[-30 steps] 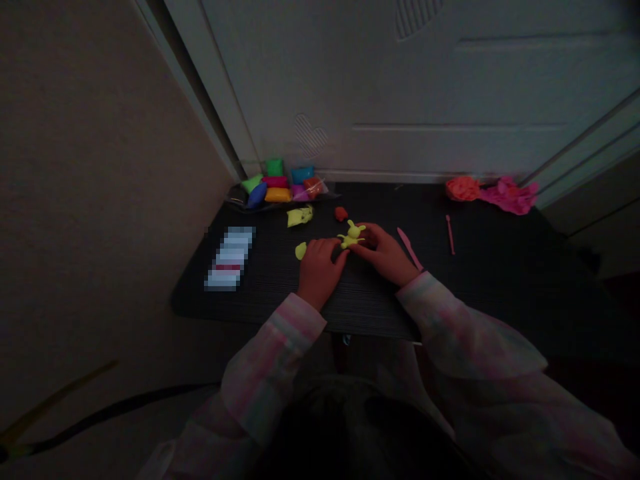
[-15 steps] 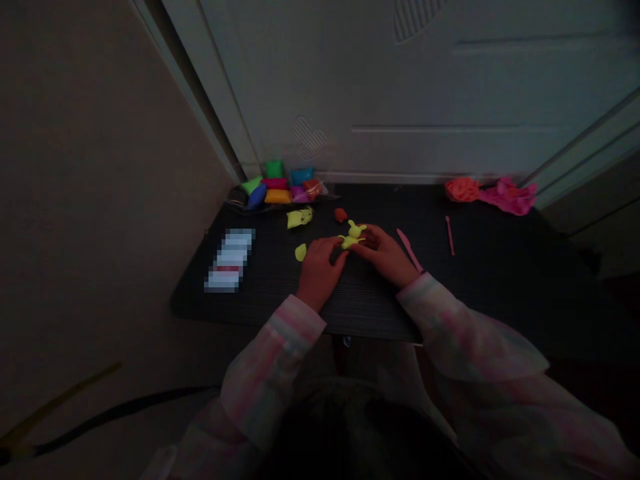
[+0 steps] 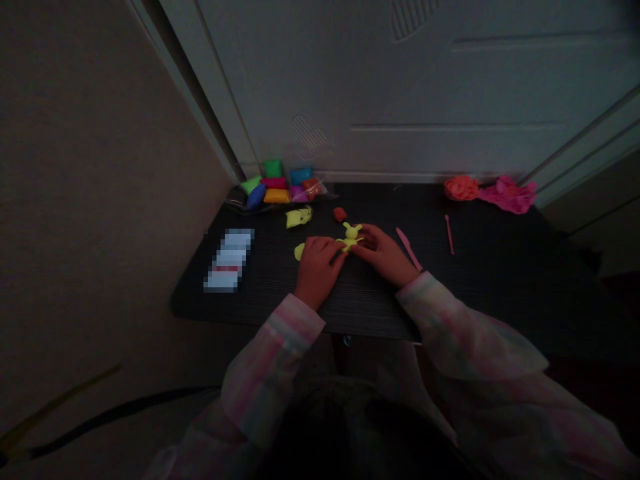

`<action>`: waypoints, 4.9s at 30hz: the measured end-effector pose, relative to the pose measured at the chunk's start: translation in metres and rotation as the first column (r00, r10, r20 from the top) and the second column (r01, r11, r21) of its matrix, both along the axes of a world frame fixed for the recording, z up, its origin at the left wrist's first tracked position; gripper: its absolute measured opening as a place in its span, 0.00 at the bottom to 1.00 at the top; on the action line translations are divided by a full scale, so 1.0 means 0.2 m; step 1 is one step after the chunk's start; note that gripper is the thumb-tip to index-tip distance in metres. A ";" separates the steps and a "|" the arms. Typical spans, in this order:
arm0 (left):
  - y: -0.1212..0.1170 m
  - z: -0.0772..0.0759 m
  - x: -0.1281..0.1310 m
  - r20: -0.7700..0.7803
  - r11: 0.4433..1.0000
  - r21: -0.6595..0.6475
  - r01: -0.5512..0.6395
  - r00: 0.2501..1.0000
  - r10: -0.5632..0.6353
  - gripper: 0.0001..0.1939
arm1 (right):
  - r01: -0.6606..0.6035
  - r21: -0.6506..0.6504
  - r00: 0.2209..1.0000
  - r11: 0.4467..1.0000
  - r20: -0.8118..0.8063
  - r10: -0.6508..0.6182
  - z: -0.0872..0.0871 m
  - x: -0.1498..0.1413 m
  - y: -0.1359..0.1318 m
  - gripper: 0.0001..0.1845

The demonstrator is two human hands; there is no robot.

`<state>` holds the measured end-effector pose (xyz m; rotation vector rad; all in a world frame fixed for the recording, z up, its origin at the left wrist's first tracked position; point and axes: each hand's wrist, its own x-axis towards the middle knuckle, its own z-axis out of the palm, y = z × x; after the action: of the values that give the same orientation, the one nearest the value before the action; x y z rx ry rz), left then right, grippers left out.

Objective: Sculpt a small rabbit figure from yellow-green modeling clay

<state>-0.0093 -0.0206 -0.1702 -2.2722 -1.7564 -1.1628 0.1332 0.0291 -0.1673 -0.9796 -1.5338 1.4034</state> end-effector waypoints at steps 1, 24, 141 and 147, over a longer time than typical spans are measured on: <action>0.00 0.00 0.00 0.001 1.000 0.005 0.010 1.000 -0.010 0.08 | -0.001 -0.001 1.000 1.000 -0.001 0.001 0.00 0.00 0.00 0.20; 0.01 -0.01 -0.01 0.086 0.991 0.133 0.016 0.996 -0.027 0.06 | -0.008 -0.039 0.997 0.999 -0.076 0.005 0.00 -0.01 -0.01 0.21; -0.02 0.04 0.02 0.511 0.950 -0.284 0.133 0.859 0.032 0.08 | 0.056 0.021 0.986 0.998 -0.155 -0.052 0.04 -0.04 -0.05 0.25; -0.01 0.05 0.01 0.547 0.936 -0.294 0.196 0.837 -0.004 0.12 | 0.029 -0.027 0.983 0.999 -0.181 -0.033 0.05 -0.02 -0.05 0.28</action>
<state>-0.0068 -0.0235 -0.1612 -2.4041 -2.1944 -1.7971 0.1283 0.0184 -0.1576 -0.8608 -1.3644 1.4511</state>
